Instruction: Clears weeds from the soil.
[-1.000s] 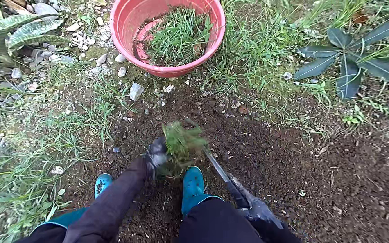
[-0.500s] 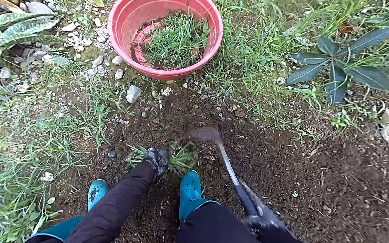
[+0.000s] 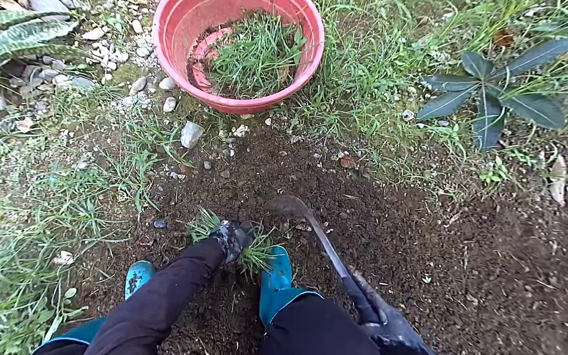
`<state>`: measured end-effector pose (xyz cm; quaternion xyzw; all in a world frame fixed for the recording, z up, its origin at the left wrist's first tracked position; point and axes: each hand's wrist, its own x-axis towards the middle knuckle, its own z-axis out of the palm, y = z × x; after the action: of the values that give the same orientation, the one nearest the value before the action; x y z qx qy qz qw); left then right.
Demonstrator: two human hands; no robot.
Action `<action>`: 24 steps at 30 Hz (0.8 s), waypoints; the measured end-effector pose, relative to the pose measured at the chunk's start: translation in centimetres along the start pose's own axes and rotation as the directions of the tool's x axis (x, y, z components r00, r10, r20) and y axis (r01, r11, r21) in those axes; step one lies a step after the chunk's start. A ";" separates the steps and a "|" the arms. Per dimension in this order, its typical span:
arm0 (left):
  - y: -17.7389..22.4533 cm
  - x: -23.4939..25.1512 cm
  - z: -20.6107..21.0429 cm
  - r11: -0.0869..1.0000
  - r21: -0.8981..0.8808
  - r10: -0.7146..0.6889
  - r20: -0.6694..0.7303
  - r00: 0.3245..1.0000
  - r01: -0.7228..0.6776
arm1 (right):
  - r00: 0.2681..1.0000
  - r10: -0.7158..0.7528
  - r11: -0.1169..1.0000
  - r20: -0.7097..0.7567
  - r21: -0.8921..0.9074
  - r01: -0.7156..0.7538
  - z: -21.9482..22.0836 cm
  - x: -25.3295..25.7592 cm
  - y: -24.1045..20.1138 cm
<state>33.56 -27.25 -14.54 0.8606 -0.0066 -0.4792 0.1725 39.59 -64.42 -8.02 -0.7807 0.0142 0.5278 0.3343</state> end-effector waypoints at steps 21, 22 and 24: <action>-6.6 -9.7 -17.3 0.876 -0.293 0.006 -0.788 0.615 -0.384 | 0.992 0.050 0.949 -0.112 0.314 -0.012 1.8 0.6 -0.5; -6.2 -11.3 -21.6 0.873 -0.305 -0.018 -0.801 0.599 -0.381 | 0.993 -0.045 0.935 -0.108 0.344 0.080 2.2 0.9 0.7; -5.7 -14.4 -29.7 0.879 -0.412 -0.201 -0.777 0.596 -0.241 | 0.997 -0.019 0.938 -0.081 0.345 0.046 2.3 0.6 -0.3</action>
<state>49.45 -10.78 9.84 0.9118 0.1795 -0.0247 0.3684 38.10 -62.79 -8.86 -0.7295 0.1066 0.4812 0.4743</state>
